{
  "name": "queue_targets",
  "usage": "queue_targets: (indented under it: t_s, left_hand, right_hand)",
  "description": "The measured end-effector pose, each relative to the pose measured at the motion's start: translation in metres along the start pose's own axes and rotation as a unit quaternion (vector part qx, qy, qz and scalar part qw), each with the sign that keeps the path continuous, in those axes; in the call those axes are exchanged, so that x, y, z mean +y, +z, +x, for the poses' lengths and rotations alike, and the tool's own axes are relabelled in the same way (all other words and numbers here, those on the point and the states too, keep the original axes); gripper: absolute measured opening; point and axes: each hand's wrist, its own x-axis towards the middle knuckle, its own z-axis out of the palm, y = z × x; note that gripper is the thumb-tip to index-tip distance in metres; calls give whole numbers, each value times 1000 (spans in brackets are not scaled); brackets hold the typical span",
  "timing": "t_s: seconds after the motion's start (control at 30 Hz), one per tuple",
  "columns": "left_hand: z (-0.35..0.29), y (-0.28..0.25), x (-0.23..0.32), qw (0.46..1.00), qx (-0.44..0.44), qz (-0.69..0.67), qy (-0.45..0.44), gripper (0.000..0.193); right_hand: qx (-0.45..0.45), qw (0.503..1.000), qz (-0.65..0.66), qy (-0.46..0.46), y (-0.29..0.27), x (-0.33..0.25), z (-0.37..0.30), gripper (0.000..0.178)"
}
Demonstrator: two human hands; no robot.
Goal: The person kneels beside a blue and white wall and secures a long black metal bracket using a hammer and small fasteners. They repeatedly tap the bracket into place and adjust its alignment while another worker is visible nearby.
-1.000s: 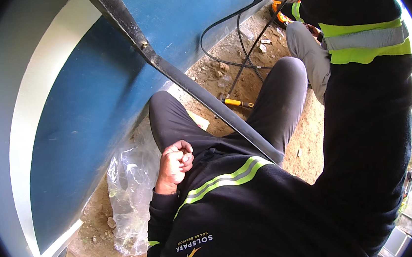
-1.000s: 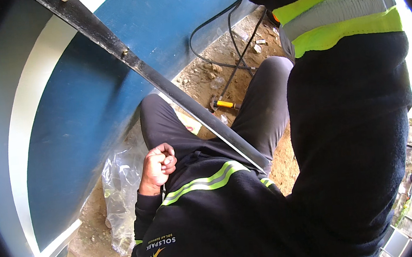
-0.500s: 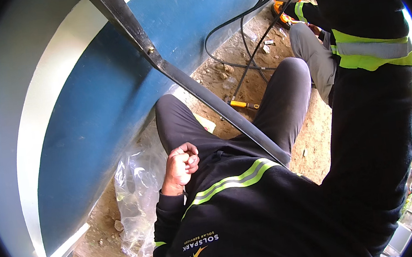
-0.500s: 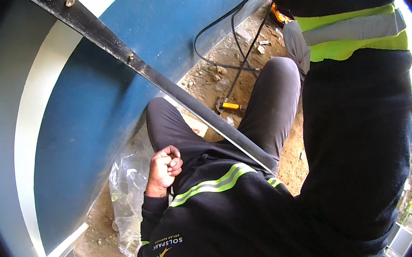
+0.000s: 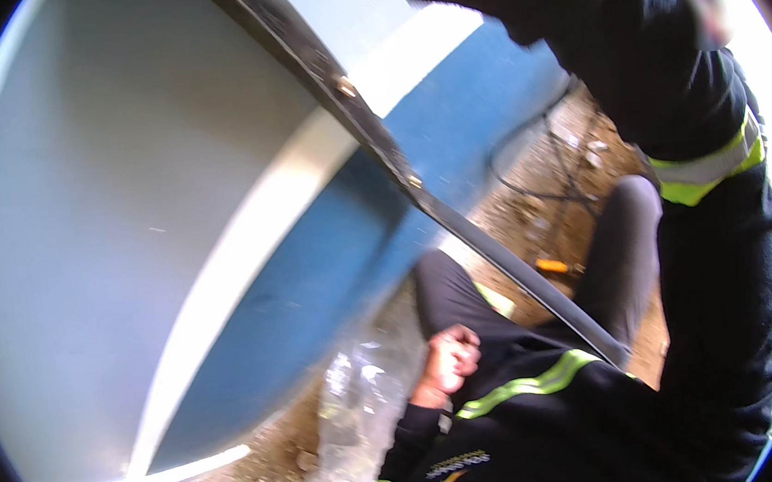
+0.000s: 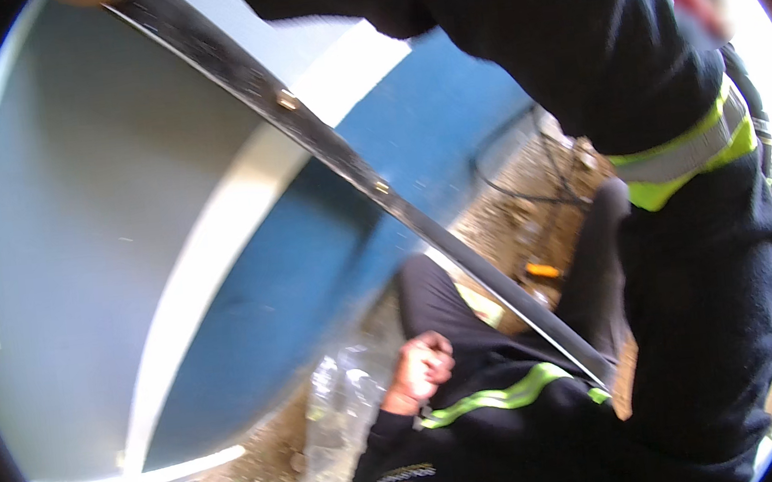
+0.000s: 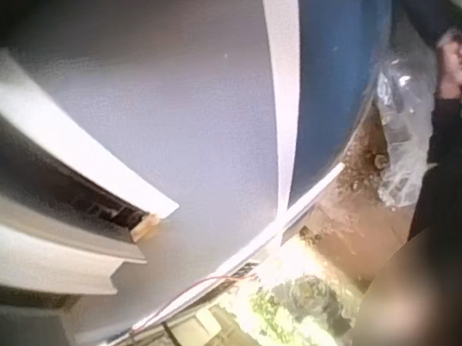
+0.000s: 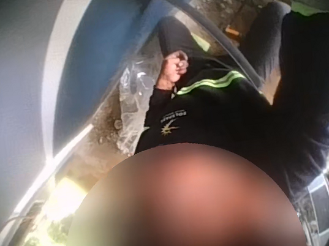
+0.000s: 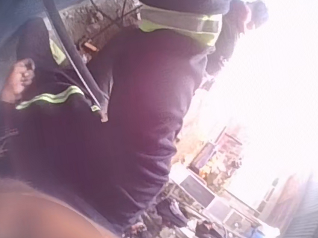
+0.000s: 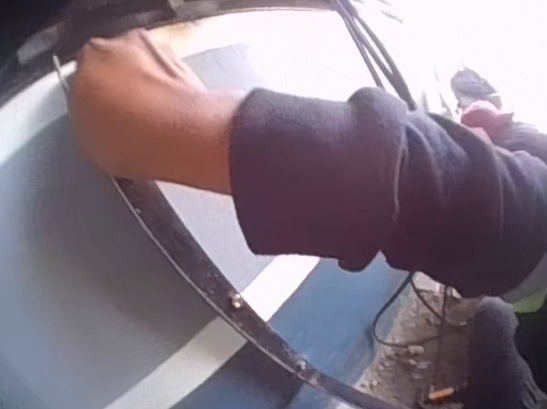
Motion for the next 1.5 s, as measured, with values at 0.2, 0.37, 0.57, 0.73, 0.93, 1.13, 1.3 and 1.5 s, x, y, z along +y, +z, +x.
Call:
queue_targets:
  t_s: [0.2,0.37,0.57,0.73,0.93,1.13,1.3,1.5]
  left_hand:
    - [5,-10,2,999,-42,10,-33,26]
    - [1,-7,14,997,-53,62,-14,24]
    - [-3,-6,17,997,-40,58,-6,24]
    - [1,-8,6,997,-49,47,-31,27]
    - [3,-11,3,997,-60,42,-27,26]
    - [3,-10,12,998,-41,47,-24,27]
    - [10,2,19,997,-23,57,-38,28]
    - [6,2,13,995,28,90,-21,25]
  right_hand:
    - [-84,907,349,220,-16,13,9,12]
    - [0,924,296,240,-21,14,19,23]
    - [-99,781,561,258,-25,38,9,33]
    - [-155,768,551,287,-30,39,11,33]
    - [-171,770,545,283,-37,41,9,31]
    - [-202,810,483,263,-43,40,13,24]
    - [3,930,302,211,-16,37,-32,19]
    - [-361,790,232,438,35,8,-322,40]
